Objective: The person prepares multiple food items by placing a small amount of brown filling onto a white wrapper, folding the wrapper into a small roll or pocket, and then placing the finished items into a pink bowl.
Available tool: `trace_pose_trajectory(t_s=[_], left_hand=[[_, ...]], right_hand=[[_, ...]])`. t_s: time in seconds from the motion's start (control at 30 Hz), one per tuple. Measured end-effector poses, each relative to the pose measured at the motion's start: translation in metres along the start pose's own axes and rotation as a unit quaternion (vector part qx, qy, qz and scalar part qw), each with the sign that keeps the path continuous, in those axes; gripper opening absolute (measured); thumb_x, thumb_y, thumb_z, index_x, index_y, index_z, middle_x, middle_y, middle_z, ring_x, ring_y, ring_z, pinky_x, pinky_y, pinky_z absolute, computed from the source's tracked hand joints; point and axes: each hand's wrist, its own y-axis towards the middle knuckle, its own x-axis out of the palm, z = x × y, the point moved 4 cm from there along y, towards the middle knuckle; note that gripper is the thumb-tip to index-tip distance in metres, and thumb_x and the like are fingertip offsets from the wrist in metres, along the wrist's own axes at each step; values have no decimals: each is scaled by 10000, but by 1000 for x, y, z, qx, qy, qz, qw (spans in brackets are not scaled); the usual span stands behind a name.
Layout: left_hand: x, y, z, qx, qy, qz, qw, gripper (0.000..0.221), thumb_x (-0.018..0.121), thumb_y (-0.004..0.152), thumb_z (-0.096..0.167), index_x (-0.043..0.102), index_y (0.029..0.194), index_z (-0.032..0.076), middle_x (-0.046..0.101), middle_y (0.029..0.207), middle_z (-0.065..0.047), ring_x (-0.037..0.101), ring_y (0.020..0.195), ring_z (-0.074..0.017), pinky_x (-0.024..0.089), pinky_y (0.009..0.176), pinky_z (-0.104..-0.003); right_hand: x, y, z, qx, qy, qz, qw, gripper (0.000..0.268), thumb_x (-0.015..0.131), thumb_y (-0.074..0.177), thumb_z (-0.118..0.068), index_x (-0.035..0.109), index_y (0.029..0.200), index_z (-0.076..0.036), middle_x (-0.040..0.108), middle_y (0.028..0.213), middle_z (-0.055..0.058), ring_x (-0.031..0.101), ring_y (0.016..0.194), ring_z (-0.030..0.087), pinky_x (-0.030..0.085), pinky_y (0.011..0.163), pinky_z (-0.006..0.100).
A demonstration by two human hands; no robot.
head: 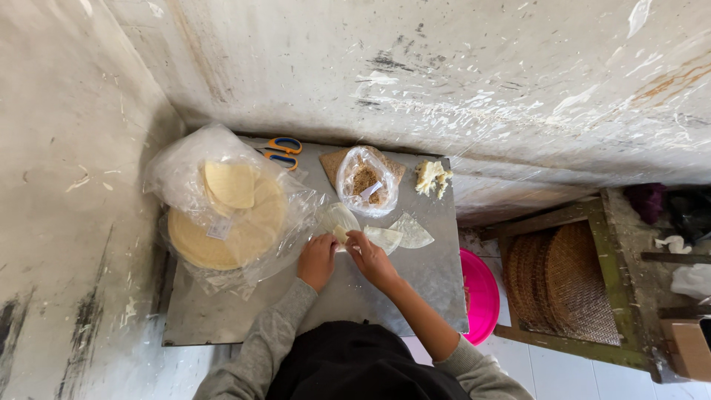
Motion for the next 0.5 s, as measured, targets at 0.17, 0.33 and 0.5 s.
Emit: trace_pose_trajectory(t_s=[0.17,0.33,0.5], left_hand=[[-2,6,-7,-5,-92,-32,995,203,721,888,210,657,986,44,689,918,-110,645,901,-327,482,845,-451],[-7,2,-8,-109,-176,5,978,151,668,896,136,650,1022,53,691,993,-98,683,905,-308,543,799,-424],[-12,-2,1,-33,-63,31,997,89,688,935,132,696,1014,91,677,1021,-84,648,941,-341,524,826,-440]], right_hand=[[6,22,1,-6,22,6,1000,386,628,952,-70,463,1300,-54,719,993,162,716,962,376,560,803,446],[11,31,2,-56,-33,58,996,278,687,850,-12,569,1101,-36,667,987,168,658,956,368,527,821,442],[8,21,7,-61,-48,84,993,105,697,884,19,691,967,-45,696,964,107,668,940,330,537,846,410]])
